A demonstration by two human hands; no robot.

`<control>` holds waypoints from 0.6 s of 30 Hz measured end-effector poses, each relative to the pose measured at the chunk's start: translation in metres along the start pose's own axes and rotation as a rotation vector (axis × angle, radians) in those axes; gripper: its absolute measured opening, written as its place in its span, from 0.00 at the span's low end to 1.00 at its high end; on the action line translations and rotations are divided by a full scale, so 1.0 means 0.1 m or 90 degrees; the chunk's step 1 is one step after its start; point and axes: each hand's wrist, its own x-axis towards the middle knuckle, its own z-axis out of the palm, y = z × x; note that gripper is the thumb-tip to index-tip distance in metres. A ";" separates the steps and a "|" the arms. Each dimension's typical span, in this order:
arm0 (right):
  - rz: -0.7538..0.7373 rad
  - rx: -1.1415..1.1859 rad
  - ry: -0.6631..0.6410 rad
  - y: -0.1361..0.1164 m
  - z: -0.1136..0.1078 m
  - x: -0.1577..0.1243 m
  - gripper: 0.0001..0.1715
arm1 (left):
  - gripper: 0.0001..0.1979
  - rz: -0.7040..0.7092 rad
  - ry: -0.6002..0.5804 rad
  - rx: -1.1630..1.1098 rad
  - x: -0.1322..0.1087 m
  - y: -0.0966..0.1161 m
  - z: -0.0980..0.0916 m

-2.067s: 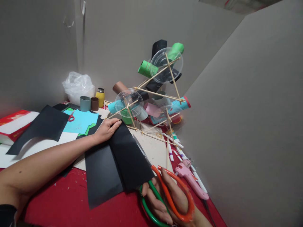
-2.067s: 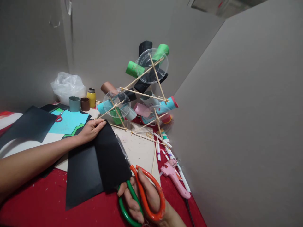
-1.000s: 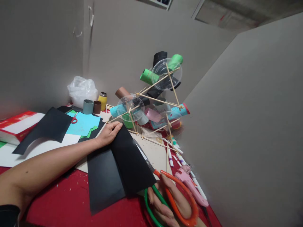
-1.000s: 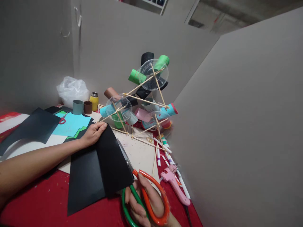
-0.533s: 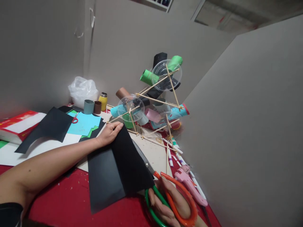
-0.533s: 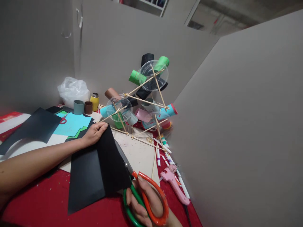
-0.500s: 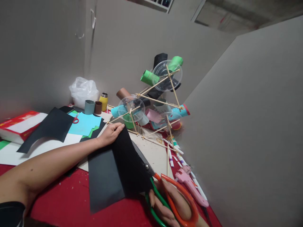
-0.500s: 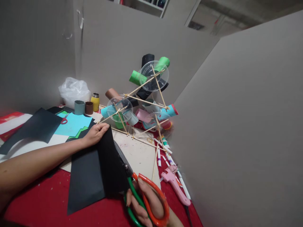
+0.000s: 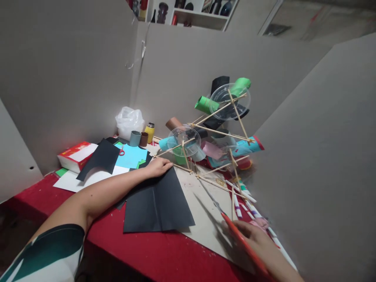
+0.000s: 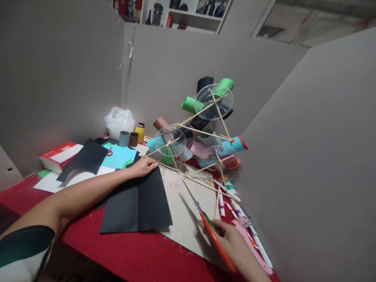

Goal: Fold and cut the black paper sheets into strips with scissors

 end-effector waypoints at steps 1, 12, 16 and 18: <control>0.014 -0.085 0.029 -0.01 0.02 0.05 0.28 | 0.16 -0.008 -0.012 0.025 -0.01 0.03 -0.01; 0.038 -0.413 0.220 -0.30 0.21 0.08 0.25 | 0.13 -0.299 0.037 0.334 0.20 -0.30 -0.98; -0.010 -0.367 0.250 -0.32 0.22 0.04 0.21 | 0.12 -0.388 0.060 0.327 0.22 -0.58 -1.22; -0.060 -0.314 0.264 -0.39 0.20 -0.02 0.20 | 0.15 -0.398 0.081 0.280 0.18 -0.68 -1.23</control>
